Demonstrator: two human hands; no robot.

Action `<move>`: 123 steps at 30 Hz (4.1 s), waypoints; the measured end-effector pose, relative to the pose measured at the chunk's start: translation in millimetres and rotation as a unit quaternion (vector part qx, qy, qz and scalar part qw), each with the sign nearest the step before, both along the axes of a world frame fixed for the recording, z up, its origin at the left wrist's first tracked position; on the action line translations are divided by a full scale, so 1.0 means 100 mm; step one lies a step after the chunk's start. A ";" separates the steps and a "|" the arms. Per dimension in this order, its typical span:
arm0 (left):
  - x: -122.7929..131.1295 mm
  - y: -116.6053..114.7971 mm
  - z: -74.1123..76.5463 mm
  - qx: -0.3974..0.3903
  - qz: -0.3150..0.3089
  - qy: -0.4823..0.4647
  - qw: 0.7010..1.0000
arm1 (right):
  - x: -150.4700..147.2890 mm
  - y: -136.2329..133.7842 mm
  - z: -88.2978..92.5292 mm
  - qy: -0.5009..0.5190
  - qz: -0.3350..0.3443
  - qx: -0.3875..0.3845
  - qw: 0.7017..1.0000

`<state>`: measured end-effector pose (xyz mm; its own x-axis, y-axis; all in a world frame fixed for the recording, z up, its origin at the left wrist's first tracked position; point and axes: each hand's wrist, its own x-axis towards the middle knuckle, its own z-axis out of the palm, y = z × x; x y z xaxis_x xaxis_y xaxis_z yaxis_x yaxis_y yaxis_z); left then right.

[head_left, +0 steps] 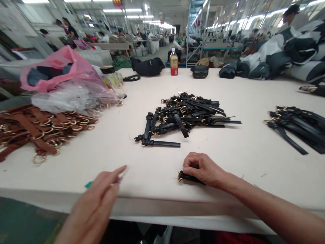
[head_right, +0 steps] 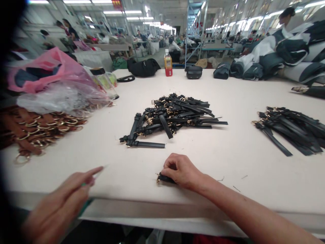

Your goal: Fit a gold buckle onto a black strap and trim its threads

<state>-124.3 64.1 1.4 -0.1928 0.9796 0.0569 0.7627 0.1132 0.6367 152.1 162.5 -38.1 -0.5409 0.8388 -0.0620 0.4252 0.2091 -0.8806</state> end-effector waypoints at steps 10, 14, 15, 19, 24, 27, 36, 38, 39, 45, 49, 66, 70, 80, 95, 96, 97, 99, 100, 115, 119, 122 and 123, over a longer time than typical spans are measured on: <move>1.16 -0.21 -0.18 -0.045 -0.125 -0.029 0.991 | -0.08 -0.10 0.07 -0.012 0.002 -0.006 1.000; 1.20 -0.20 -0.22 -0.042 -0.102 -0.012 0.994 | -0.08 -0.11 0.05 0.005 0.007 -0.013 1.000; 1.22 -0.20 -0.24 -0.042 -0.094 -0.011 0.995 | -0.08 -0.11 0.05 0.009 0.007 -0.014 1.000; 1.27 -0.17 -0.30 -0.051 -0.075 -0.031 0.995 | -0.08 -0.10 0.06 0.005 0.011 -0.022 1.000; 1.33 -0.10 -0.30 -0.046 -0.056 -0.052 0.996 | -0.10 -0.09 0.05 -0.006 0.018 0.035 0.999; 1.34 -0.09 -0.29 -0.037 -0.046 -0.054 0.997 | -0.11 -0.11 0.05 -0.023 0.017 0.068 0.997; 1.34 -0.08 -0.27 -0.022 -0.040 -0.085 0.995 | -0.11 -0.15 0.00 -0.003 0.025 0.149 0.989; 1.34 -0.08 -0.28 -0.023 -0.040 -0.090 0.995 | -0.12 -0.15 -0.02 0.025 0.014 0.132 0.991; 1.34 -0.08 -0.28 -0.025 -0.039 -0.093 0.995 | -0.12 -0.15 -0.02 0.039 0.006 0.122 0.992; 1.33 -0.08 -0.32 -0.042 -0.040 -0.072 0.996 | -0.18 -0.19 -0.07 0.068 -0.049 0.092 0.992; 1.33 -0.06 -0.32 -0.046 -0.046 -0.028 0.998 | -0.18 -0.22 -0.10 0.065 -0.056 0.128 0.988; 1.26 -0.02 -0.32 -0.005 -0.101 0.035 0.994 | -0.14 -0.17 -0.09 0.053 -0.056 0.098 0.992; 1.20 -0.02 -0.28 -0.010 -0.114 0.045 0.992 | -0.15 -0.13 -0.04 0.019 -0.047 0.070 0.996; 1.11 0.04 -0.18 -0.028 -0.143 0.063 0.987 | -0.16 -0.09 -0.03 0.017 -0.040 0.049 0.998; 1.01 0.18 -0.24 -0.042 -0.171 -0.015 0.984 | -0.13 -0.07 -0.01 -0.089 -0.051 0.137 0.985; 1.02 0.18 -0.24 -0.042 -0.169 -0.012 0.985 | -0.13 -0.05 0.02 -0.108 -0.044 0.134 0.984; 1.04 0.18 -0.24 -0.041 -0.167 -0.008 0.985 | -0.14 -0.03 0.05 -0.122 -0.036 0.132 0.983; 1.09 0.18 -0.25 -0.036 -0.165 0.000 0.986 | -0.14 -0.01 0.10 -0.135 -0.025 0.131 0.982; 1.11 0.17 -0.26 -0.034 -0.166 0.004 0.986 | -0.15 -0.02 0.11 -0.137 -0.027 0.129 0.982; 1.14 0.09 -0.29 -0.002 -0.165 0.094 0.982 | -0.26 -0.32 -0.10 -0.004 -0.169 0.100 0.980; 1.13 0.10 -0.31 0.002 -0.174 0.095 0.980 | -0.28 -0.34 -0.11 0.014 -0.181 0.129 0.975; 1.12 0.13 -0.30 0.002 -0.174 0.084 0.981 | -0.29 -0.35 -0.12 0.027 -0.189 0.152 0.970; 1.12 0.13 -0.30 0.001 -0.174 0.082 0.981 | -0.29 -0.35 -0.13 0.033 -0.190 0.157 0.968</move>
